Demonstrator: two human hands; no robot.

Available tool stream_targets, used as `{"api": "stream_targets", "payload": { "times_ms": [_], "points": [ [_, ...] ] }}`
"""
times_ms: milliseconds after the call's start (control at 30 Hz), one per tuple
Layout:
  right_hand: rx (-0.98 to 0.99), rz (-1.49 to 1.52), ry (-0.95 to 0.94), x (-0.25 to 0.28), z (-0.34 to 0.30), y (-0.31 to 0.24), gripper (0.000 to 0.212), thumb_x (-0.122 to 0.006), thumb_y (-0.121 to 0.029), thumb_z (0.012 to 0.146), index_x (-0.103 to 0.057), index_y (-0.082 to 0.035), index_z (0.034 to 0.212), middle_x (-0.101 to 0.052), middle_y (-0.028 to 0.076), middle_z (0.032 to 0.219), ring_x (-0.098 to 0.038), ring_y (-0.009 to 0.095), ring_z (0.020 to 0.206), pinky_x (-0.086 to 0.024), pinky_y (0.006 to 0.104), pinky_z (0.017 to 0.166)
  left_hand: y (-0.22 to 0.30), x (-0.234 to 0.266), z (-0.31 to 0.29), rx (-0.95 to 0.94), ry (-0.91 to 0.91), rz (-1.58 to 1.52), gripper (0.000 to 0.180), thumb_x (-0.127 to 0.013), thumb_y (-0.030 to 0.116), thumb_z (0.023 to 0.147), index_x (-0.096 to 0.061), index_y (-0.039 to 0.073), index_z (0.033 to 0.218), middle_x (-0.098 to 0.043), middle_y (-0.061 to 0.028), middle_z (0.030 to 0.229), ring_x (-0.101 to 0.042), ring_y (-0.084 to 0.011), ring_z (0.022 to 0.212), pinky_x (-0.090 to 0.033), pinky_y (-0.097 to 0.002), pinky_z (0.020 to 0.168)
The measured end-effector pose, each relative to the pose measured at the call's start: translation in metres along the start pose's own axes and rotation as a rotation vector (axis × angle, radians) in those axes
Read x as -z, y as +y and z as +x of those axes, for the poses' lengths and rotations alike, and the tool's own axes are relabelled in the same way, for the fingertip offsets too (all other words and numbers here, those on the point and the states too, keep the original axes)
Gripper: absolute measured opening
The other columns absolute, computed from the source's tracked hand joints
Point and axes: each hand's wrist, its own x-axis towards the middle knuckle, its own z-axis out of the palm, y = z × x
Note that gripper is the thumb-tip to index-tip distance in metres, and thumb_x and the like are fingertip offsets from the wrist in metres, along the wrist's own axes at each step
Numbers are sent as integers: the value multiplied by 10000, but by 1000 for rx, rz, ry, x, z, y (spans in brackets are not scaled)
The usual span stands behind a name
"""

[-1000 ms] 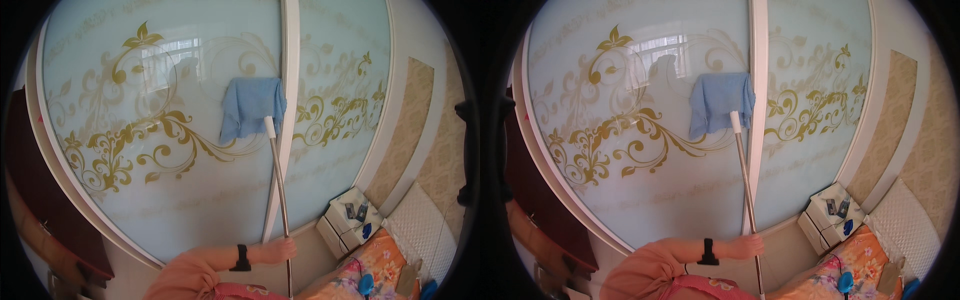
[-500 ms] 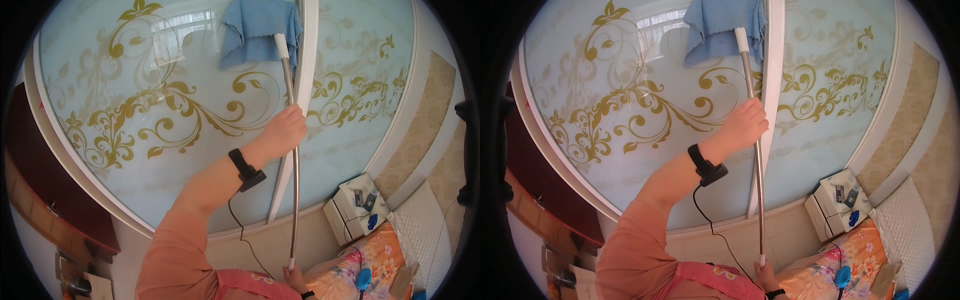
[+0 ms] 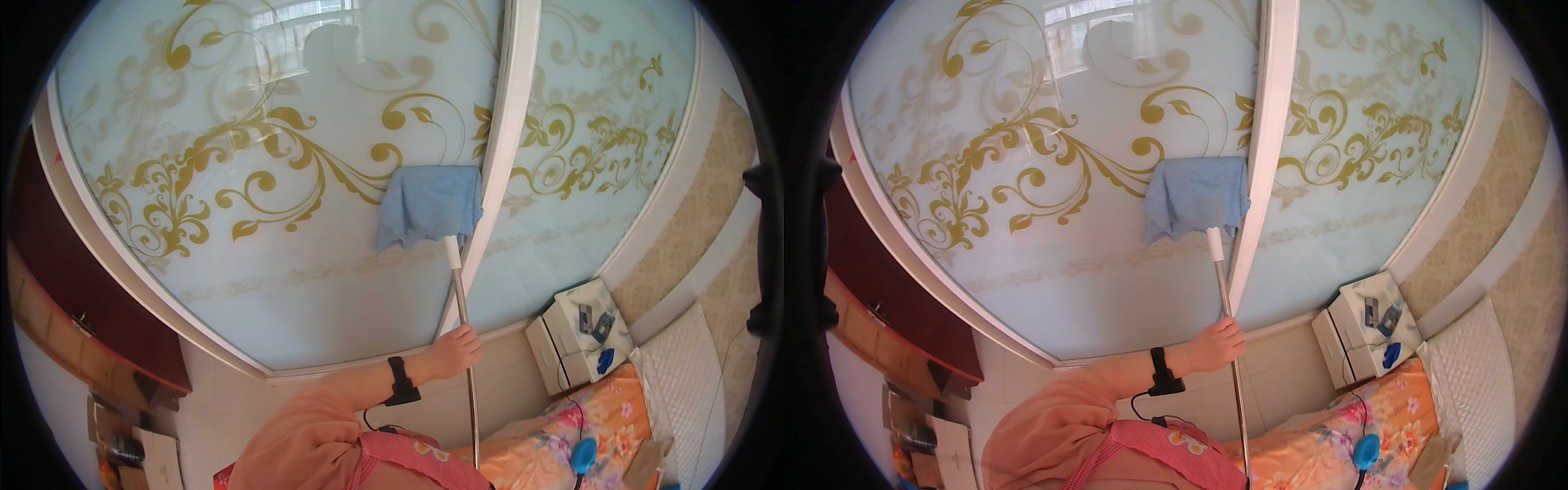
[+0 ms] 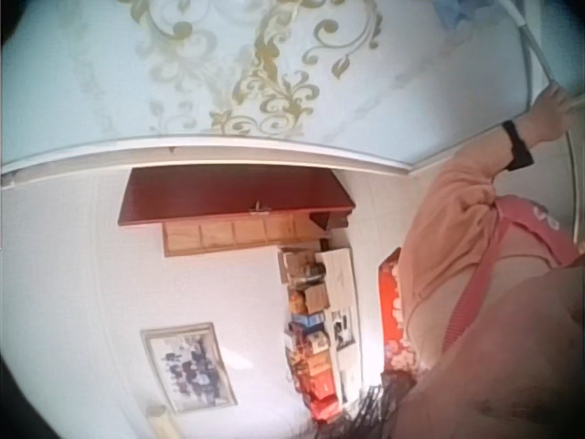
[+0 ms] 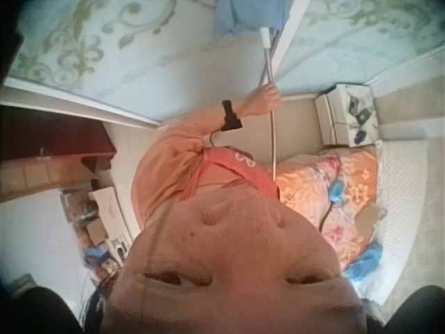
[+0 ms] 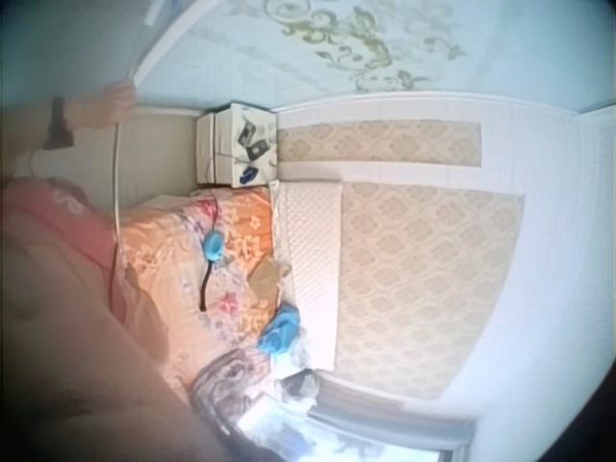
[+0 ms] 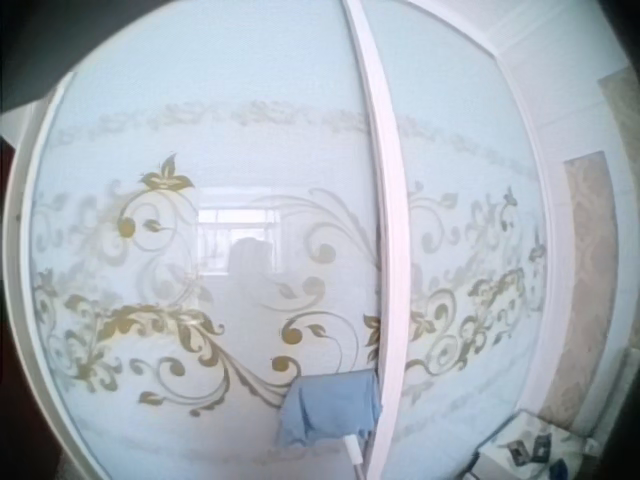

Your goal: The person attaches a blue cloth to a mop handle in the kitchen, then walks to a bedroom and wipes the upper and lower sections of a wardrobe door with the mop. The person uses both hands to maneuver the mop and clean the surface.

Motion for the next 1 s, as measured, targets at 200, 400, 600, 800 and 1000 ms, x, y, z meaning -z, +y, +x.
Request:
{"api": "stream_targets", "payload": {
  "times_ms": [200, 400, 600, 800, 1000],
  "points": [
    [380, -20, 144, 13, 39, -44, 395, -651, -352, 815, -569, 23, 905, -622, 242, 775, -621, 411, 764, -476, 462, 641, -61, 78, 41, -4, 103, 162, 120, -568, 119, 596, -486, 73, 670, -444, -69, 699, -482, -246, 757, -423, -367, 778],
    [616, -115, 170, 50, 74, -277, 383, -651, -342, 836, -564, 29, 872, -609, 252, 768, -597, 444, 763, -465, 474, 631, -175, 243, 113, 35, 201, 785, 67, -587, 103, 648, -530, 83, 679, -471, -87, 713, -515, -292, 864, -425, -406, 852],
    [678, -104, 72, 43, 78, -347, 389, -653, -337, 831, -567, 43, 824, -607, 265, 783, -591, 453, 761, -466, 482, 633, -209, 289, 99, 37, 180, 787, 115, -638, 125, 639, -559, 99, 718, -503, -94, 774, -517, -305, 876, -434, -428, 828],
    [480, -191, 20, 35, 101, -205, 357, -642, -310, 835, -572, 40, 839, -589, 253, 759, -583, 450, 743, -454, 475, 632, -107, 152, -8, 314, 37, 483, 73, -549, 158, 669, -517, 94, 653, -483, -87, 723, -511, -269, 811, -433, -395, 802],
    [370, -248, -108, 19, 98, -147, 377, -647, -334, 824, -574, 35, 838, -597, 251, 762, -587, 449, 744, -456, 482, 634, -14, 83, -71, 363, 71, 331, 84, -593, 157, 724, -588, 118, 798, -543, -56, 832, -536, -257, 984, -396, -390, 906]
  ]
}}
